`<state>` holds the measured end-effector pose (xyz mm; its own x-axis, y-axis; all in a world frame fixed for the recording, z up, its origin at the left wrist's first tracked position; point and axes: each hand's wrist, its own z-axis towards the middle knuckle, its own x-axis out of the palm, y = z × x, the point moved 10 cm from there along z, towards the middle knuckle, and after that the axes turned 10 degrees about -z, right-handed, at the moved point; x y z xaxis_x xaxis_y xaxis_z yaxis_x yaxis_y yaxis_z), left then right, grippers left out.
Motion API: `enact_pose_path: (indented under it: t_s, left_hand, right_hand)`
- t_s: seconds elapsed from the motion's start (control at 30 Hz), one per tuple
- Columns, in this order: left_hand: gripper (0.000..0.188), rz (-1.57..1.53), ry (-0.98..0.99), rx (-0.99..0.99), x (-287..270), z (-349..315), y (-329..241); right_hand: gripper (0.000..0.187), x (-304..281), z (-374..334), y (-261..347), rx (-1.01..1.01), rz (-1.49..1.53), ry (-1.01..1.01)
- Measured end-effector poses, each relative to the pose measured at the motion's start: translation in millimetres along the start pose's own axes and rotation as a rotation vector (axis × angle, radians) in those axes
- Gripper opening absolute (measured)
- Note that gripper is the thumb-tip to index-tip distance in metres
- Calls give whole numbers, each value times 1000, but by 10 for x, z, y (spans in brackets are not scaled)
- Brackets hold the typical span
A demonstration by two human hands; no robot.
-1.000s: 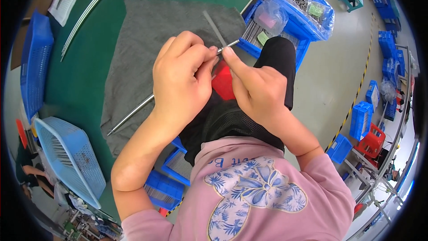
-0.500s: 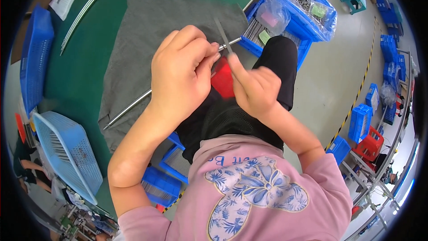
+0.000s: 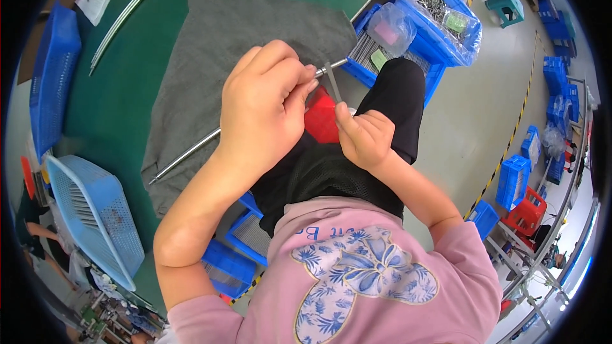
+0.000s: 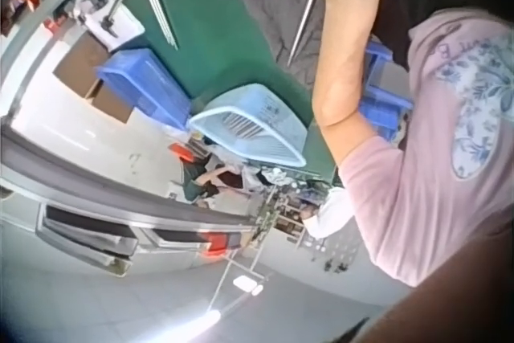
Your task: Manually filing the ends of thin metal rods to smooth or shape them at a factory workbench.
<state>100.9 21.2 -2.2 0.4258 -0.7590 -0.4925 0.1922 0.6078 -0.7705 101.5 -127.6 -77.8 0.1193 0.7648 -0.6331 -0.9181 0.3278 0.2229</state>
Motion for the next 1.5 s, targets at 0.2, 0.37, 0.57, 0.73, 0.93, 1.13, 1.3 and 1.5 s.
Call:
enact_pose_path:
  t_s: [0.2,0.37,0.57,0.73,0.93,1.13,1.3,1.5]
  left_hand:
    - [13,0,-2,22,-21,-5,-14]
    - [14,31,6,28,-9,-6,-41]
    - [14,24,3,54,-22,25,-43]
    - [14,29,-6,31,-31,2,-41]
    - [13,32,5,51,-9,4,-62]
    - [13,58,7,46,-29,-13,-45]
    - [13,49,-5,19,-31,-15,-33]
    - [14,46,-14,34,-49,-8,-49]
  right_hand:
    - [47,-35,409,46,-17,26,-103]
    - [48,-26,349,52,-57,23,-69]
    - [45,38,-1,-24,-24,40,-21]
    - [45,19,572,34,-2,80,-161]
    - [49,-2,291,38,-52,68,-71]
    - [47,-91,219,77,-26,41,61]
    - [50,-354,24,26,-25,64,75]
    - [52,-313,120,32,64,130,142]
